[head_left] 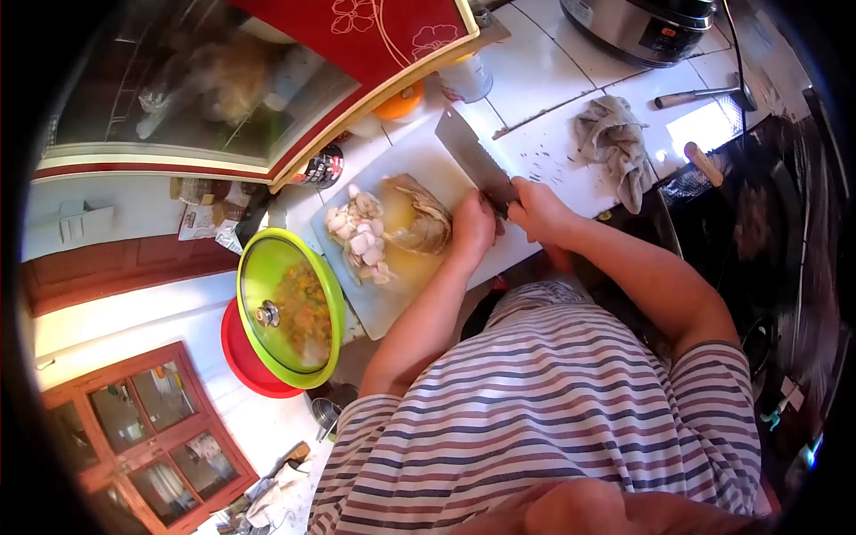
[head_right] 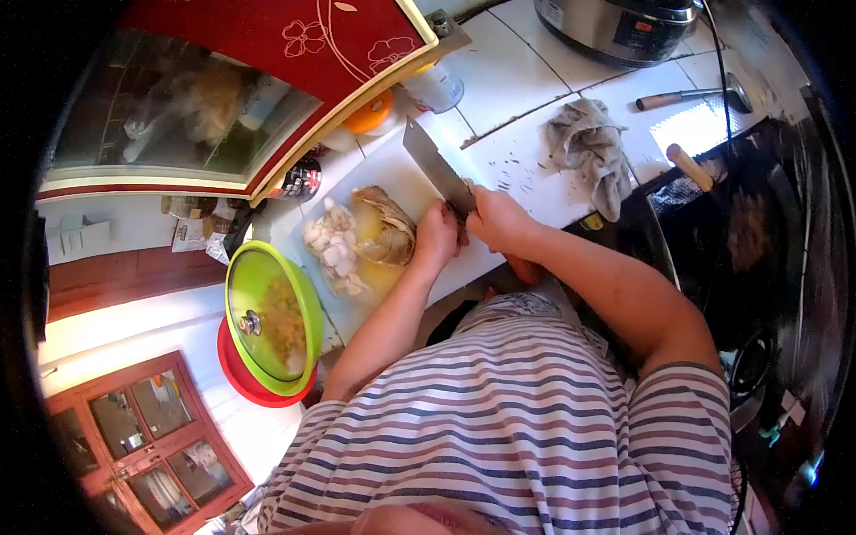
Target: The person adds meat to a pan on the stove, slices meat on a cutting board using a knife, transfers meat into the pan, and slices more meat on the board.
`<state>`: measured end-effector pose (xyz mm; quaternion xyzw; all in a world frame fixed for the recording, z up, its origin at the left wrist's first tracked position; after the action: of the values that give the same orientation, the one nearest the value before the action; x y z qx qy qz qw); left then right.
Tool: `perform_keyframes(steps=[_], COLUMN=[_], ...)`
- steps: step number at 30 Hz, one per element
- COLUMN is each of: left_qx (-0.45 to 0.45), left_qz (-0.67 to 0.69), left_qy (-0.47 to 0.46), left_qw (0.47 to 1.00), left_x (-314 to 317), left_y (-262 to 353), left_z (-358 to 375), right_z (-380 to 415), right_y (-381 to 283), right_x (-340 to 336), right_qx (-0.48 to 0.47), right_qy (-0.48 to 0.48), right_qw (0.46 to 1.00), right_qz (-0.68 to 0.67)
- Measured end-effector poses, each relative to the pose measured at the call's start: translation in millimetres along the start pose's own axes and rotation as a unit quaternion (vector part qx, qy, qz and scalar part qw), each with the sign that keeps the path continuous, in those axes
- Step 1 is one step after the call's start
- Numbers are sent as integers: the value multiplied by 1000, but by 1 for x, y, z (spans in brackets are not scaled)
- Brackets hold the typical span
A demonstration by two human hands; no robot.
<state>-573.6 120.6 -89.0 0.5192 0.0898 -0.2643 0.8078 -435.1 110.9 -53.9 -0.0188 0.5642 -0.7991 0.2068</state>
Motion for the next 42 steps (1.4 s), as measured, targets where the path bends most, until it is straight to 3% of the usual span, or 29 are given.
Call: perform_keyframes(steps=[2, 5, 7, 10, 14, 19, 23, 26, 29, 31, 34, 42], left_qx=[-20, 42, 66, 17, 49, 8, 12, 7, -1, -6, 8, 20], left_qz=[-2, -8, -11, -42, -35, -32, -24, -19, -15, -19, -8, -41], left_qy=[16, 53, -39, -22, 14, 48, 42, 41, 49, 36, 41, 37], left_qw=[1000, 998, 997, 999, 998, 998, 999, 999, 999, 999, 999, 998], left_x=[4, 9, 5, 5, 7, 6, 5, 4, 3, 1, 2, 2], left_y=[-13, -20, 0, 10, 4, -5, -7, -8, 0, 1, -2, -5], left_z=[-3, -8, -5, 0, 2, -4, -4, -3, 0, 0, 0, -4], right_z=[-1, -8, -19, -44, -54, -23, -6, 6, 15, 27, 39, 56], right_y=[6, -10, -16, -19, -6, -18, -20, -4, 7, -1, -6, -8], right_x=[5, 3, 6, 9, -1, -12, -13, -5, -1, -5, -11, -8], right_qx=[-19, -27, -22, -61, -95, -79, -81, -46, -71, 7, 50, 59], right_qy=[10, -9, -27, 16, 12, -15, -17, -26, -4, -27, -50, -43], right_qw=[1000, 998, 996, 983, 987, 996, 994, 999, 996, 1000, 997, 997], right_qz=[16, 61, 77, 170, 129, 24, 66, 2, 57, 3, -39, 2])
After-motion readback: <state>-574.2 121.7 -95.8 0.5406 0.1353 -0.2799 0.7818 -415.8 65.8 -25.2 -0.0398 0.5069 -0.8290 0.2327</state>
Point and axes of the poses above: each hand's wrist, its own z-axis away from the middle knuckle, its own x-axis out of the palm, y = z × x, the point moved 2 cm from there along -z, towards the middle knuckle, and after that the axes turned 4 degrees about -z, right-handed, at the moved point
